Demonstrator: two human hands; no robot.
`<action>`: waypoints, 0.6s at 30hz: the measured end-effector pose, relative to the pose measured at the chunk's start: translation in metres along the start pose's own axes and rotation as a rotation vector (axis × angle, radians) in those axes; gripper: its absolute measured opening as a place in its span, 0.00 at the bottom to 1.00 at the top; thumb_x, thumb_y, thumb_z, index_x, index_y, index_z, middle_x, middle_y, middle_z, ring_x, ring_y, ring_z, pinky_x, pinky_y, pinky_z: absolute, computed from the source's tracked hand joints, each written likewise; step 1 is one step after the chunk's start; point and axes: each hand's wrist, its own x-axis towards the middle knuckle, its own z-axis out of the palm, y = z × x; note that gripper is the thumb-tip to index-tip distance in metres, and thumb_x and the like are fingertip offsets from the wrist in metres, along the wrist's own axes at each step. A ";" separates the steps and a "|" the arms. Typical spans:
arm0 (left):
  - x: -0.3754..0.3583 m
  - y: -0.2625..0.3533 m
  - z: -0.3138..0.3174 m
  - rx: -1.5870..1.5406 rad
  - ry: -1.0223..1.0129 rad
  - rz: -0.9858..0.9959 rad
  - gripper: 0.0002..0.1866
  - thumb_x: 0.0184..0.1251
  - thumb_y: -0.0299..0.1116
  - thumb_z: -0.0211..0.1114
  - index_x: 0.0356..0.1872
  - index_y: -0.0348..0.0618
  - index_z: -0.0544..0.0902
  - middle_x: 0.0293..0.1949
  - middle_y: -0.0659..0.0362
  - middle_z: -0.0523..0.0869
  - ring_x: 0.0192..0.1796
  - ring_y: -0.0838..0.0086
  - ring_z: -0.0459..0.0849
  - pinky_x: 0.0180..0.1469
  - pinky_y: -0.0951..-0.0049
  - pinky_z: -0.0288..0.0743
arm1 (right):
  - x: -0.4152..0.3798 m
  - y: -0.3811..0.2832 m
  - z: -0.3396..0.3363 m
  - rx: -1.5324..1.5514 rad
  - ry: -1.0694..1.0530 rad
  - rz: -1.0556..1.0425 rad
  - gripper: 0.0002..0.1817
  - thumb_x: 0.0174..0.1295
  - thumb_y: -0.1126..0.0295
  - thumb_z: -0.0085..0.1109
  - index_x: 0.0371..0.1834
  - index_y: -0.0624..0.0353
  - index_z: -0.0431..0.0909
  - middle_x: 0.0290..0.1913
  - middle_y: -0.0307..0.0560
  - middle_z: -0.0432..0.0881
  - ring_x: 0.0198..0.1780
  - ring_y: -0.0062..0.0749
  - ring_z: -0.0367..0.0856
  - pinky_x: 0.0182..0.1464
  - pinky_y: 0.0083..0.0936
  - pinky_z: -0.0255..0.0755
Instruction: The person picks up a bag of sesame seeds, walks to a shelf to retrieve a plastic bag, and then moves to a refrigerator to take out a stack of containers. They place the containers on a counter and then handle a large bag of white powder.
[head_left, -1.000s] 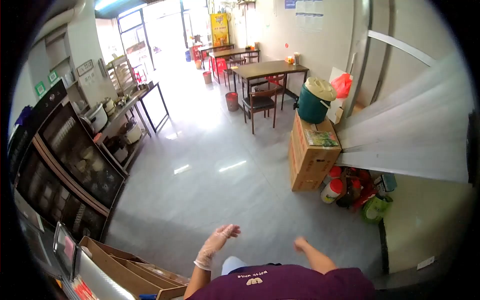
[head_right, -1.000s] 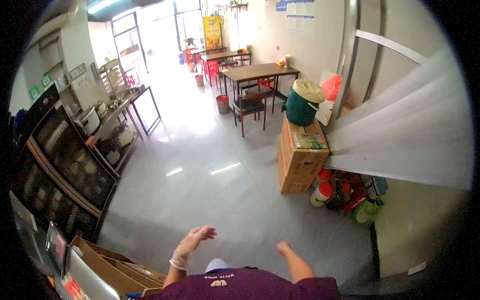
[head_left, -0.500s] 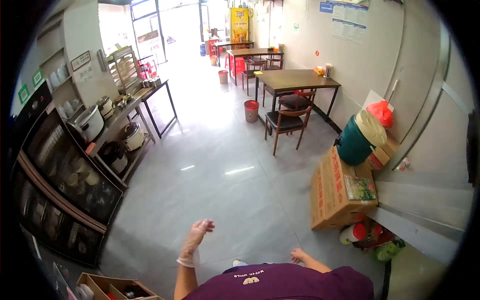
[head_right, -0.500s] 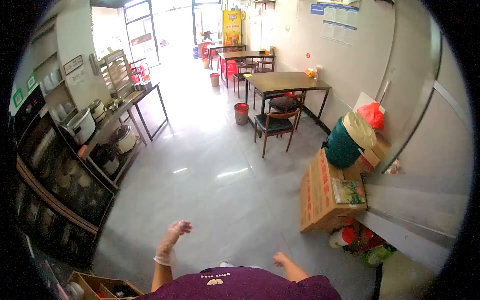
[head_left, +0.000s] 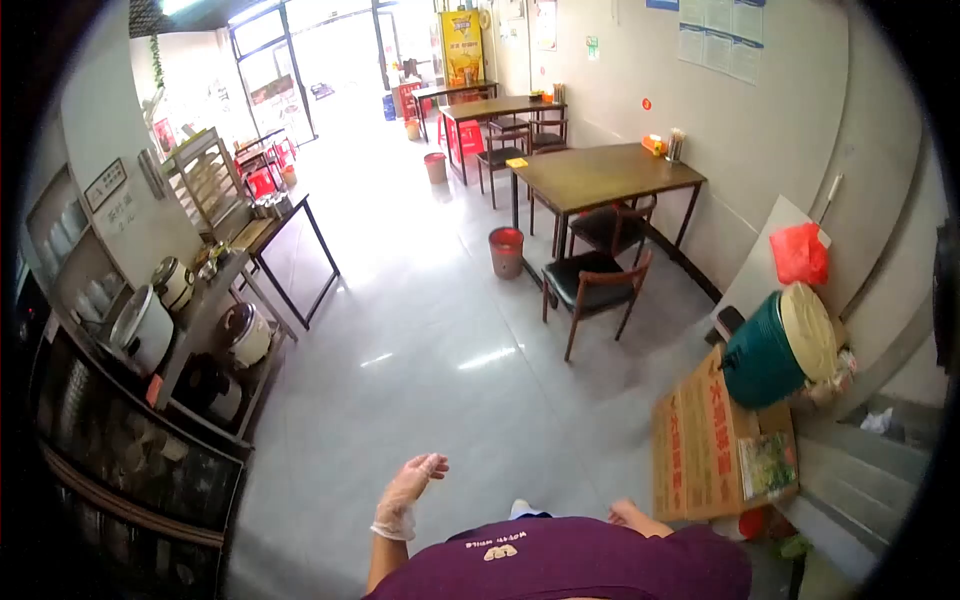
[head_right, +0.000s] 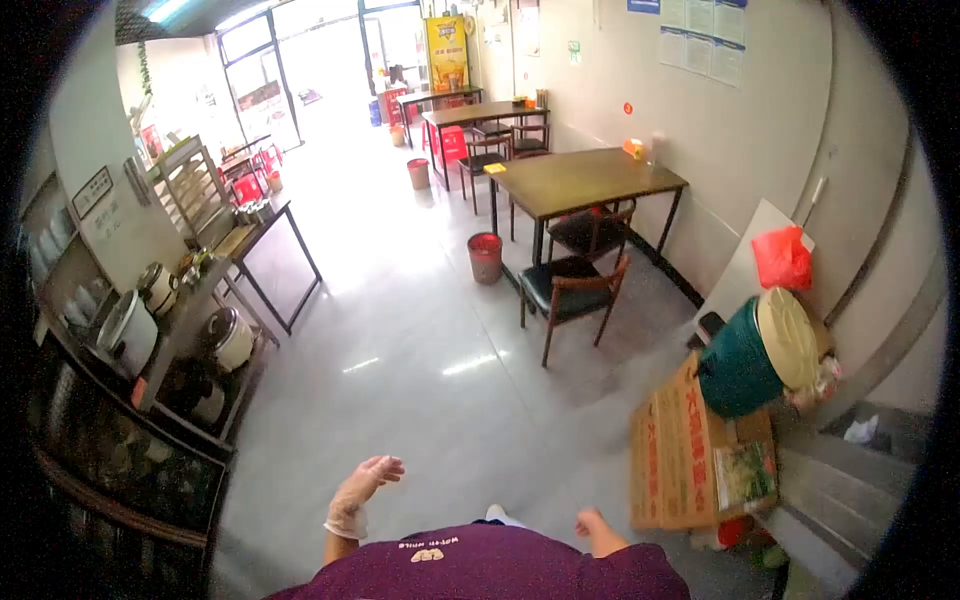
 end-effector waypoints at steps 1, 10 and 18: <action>0.024 0.014 -0.007 0.026 -0.006 0.021 0.18 0.68 0.43 0.51 0.45 0.37 0.78 0.39 0.56 0.82 0.41 0.72 0.80 0.48 0.71 0.71 | -0.006 -0.102 -0.011 0.187 0.089 0.381 0.11 0.54 0.71 0.43 0.22 0.64 0.75 0.21 0.52 0.79 0.19 0.36 0.78 0.22 0.35 0.72; 0.216 0.054 -0.100 -0.120 0.174 -0.039 0.20 0.69 0.48 0.47 0.43 0.42 0.78 0.38 0.60 0.83 0.39 0.75 0.80 0.43 0.73 0.69 | 0.139 -0.518 -0.071 0.195 0.050 -0.387 0.10 0.55 0.67 0.47 0.32 0.62 0.74 0.23 0.47 0.78 0.17 0.28 0.75 0.15 0.25 0.67; 0.450 0.161 -0.224 -0.141 0.163 0.182 0.18 0.69 0.43 0.49 0.43 0.38 0.78 0.37 0.57 0.82 0.38 0.74 0.79 0.45 0.73 0.71 | 0.245 -0.563 -0.094 -0.023 -0.050 -0.070 0.09 0.56 0.68 0.46 0.28 0.61 0.74 0.19 0.50 0.77 0.17 0.32 0.76 0.14 0.27 0.65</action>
